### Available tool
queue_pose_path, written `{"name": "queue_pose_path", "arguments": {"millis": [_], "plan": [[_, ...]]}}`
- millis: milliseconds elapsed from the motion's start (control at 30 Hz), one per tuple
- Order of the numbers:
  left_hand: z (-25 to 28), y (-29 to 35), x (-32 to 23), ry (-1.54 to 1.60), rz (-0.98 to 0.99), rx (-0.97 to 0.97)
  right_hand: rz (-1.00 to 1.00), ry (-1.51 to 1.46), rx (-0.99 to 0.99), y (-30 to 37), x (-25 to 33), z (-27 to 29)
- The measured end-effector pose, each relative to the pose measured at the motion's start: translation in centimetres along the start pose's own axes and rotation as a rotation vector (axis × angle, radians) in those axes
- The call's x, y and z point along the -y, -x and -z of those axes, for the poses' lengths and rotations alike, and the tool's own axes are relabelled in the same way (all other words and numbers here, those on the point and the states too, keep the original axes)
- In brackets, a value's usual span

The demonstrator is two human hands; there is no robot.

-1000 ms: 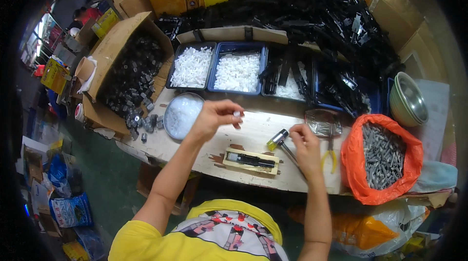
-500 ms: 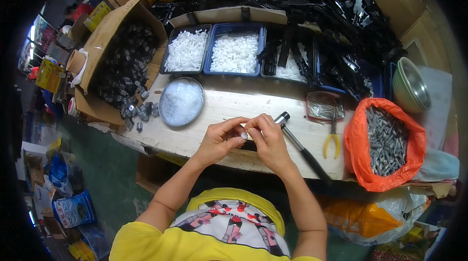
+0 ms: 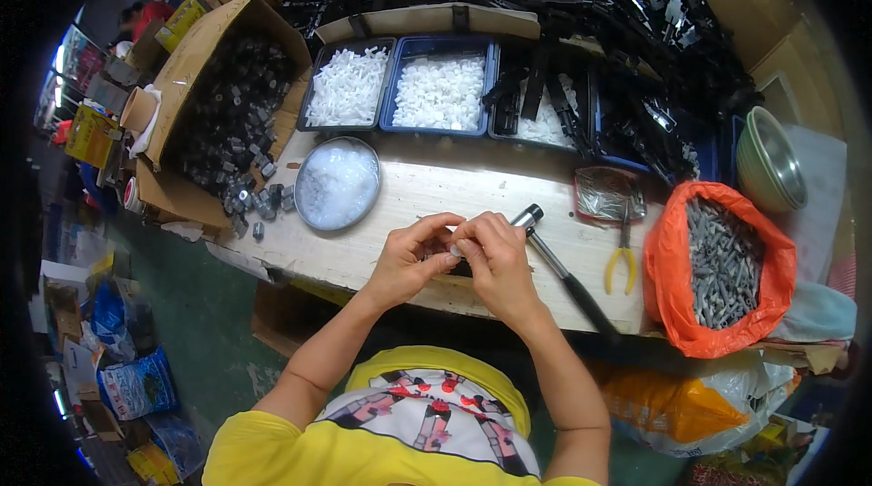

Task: The person assembles small metal lock cylinders at a cluttered workbench. They pick up a black cylindrical housing, insert a white plastic component, and use a hammer to tap it into place. The person then uses pliers to adjust the assembly and places the finished unit into a cardboard box. This process is repeated for multiple units throughout the clip.

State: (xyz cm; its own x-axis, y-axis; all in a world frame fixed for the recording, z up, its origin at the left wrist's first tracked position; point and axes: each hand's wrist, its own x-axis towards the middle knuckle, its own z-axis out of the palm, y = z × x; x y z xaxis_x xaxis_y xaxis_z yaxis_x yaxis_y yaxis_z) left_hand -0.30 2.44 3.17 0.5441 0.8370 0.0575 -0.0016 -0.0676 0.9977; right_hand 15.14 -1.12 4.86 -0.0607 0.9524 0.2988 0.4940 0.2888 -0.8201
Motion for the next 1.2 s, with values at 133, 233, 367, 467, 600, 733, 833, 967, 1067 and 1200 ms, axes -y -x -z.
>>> {"name": "queue_pose_path", "arguments": {"millis": [133,233,367,467,600,733,833,967,1067,1200], "plan": [[-0.2,0.4,0.5,0.105,0.057,-0.035,-0.038,-0.053,0.028,0.5,-0.9,-0.3],[-0.5,0.7,0.9,0.336,0.049,-0.087,-0.052,-0.112,-0.08,0.4,-0.4,-0.3],[-0.2,1.1,1.3,0.456,0.15,-0.113,0.008,-0.069,-0.133,0.9,-0.7,-0.2],[-0.4,1.2,1.4,0.56,0.164,-0.129,0.088,0.018,-0.134,1.0,-0.6,-0.7],[-0.6,1.4,1.5,0.607,0.176,-0.143,0.197,0.167,-0.141,0.7,-0.6,-1.2],[0.1,1.6,0.4,0.366,0.245,-0.161,0.218,0.269,-0.121,1.0,-1.1,-1.4],[1.4,1.4,1.7,0.053,0.054,-0.161,0.194,0.374,-0.016,1.5,-1.2,-1.1],[1.7,1.5,1.9,-0.063,0.154,-0.131,0.188,0.463,0.056,2.0,-1.9,-2.0],[1.6,1.4,1.9,-0.138,0.133,-0.117,0.207,0.543,0.094,2.1,-2.1,-2.4],[1.3,0.8,1.8,-0.385,0.065,-0.058,0.216,0.603,0.149,2.0,-1.8,-2.1]]}}
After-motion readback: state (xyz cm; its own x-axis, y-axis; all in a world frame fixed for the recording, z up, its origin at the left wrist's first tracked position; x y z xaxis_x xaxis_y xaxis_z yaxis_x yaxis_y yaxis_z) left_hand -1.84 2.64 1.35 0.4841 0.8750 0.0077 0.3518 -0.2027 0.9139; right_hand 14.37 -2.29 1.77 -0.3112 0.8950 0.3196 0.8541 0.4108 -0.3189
